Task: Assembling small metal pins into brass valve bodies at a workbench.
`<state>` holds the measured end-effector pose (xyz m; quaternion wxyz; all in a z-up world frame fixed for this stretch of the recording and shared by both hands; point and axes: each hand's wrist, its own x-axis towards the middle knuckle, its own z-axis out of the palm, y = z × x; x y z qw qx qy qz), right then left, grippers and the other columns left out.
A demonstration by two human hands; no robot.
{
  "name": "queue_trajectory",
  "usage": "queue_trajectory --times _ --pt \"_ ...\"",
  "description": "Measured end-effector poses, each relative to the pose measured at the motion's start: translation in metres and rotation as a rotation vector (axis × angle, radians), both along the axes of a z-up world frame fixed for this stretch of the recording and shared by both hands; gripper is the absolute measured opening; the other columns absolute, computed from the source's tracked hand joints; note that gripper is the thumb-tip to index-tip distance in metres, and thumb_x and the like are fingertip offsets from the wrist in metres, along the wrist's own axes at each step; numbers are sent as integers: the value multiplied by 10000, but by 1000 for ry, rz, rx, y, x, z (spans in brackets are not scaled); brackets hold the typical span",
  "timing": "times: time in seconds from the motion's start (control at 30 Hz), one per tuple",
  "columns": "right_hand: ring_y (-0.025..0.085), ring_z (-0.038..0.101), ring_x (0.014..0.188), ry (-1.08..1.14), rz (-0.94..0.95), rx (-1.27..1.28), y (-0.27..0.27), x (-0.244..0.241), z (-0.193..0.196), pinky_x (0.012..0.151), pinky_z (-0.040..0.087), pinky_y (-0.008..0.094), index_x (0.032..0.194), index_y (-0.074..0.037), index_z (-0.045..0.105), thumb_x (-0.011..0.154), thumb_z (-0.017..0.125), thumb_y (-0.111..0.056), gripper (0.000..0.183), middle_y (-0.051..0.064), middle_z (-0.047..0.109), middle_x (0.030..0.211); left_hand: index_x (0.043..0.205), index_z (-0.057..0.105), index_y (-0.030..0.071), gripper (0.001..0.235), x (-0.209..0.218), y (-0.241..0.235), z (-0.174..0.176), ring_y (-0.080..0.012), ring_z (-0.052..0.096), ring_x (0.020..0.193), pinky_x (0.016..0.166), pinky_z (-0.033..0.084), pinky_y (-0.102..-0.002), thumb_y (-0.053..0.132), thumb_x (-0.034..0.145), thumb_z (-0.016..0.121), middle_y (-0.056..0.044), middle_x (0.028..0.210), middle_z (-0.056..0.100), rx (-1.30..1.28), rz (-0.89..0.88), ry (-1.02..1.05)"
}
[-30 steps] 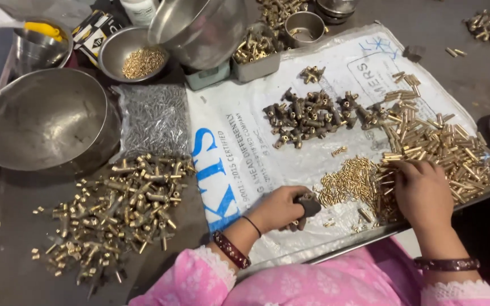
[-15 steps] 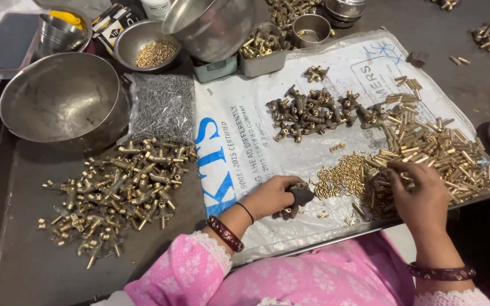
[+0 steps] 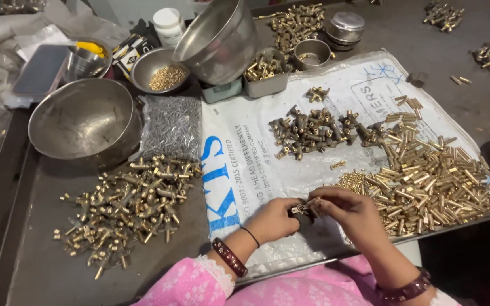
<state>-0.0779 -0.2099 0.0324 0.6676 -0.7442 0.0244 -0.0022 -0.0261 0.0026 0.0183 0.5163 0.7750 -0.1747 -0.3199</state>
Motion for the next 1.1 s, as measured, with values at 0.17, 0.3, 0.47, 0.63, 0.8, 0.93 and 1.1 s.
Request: queue_trajectory --times 0.17,0.3,0.47,0.63,0.8,0.93,1.1 --pt "181 741 904 232 -137 52 9 12 -12 830 588 297 1099 13 780 888 698 -26 230 94 806 976 1254 713 128 453 13 -2 -25 -90 624 570 554 507 -257 90 812 621 -15 651 667 -106 -20 192" --pt "172 712 845 374 -149 193 2 17 -26 765 575 312 1105 26 774 897 697 -25 228 105 792 965 1114 712 36 272 22 -6 -51 -90 581 539 499 455 -276 105 854 670 -31 640 642 -209 -88 312" --pt "161 729 858 372 -36 115 1 26 -21 783 590 305 1072 37 779 881 709 -22 212 98 798 954 1037 706 28 229 25 -2 -21 -110 593 490 460 453 -284 84 832 620 -39 596 648 -149 -116 352" --pt "164 754 893 364 8 -19 3 36 -7 823 596 309 1065 2 784 862 710 -32 218 76 815 965 1006 688 1 205 29 -6 -54 -115 601 487 461 470 -282 134 852 677 -55 589 631 -181 -131 403" --pt "194 737 1039 -217 233 -297 9 36 7 917 566 309 1038 -10 752 818 787 -58 229 88 768 1133 942 731 -5 285 30 -7 -71 -72 593 562 477 428 -229 268 969 651 -29 737 695 -498 69 615" --pt "172 744 961 122 -9 -303 4 14 8 872 588 321 1106 -42 761 775 800 -61 335 56 798 1061 987 745 60 204 28 3 -65 -73 642 619 531 508 -243 225 929 641 -3 787 710 -462 226 621" --pt "261 725 851 -198 393 -761 5 6 10 729 596 350 922 -119 780 754 821 -155 176 61 735 942 836 723 6 503 55 30 1 -121 549 417 348 322 -249 409 1021 483 -61 606 605 -458 433 527"
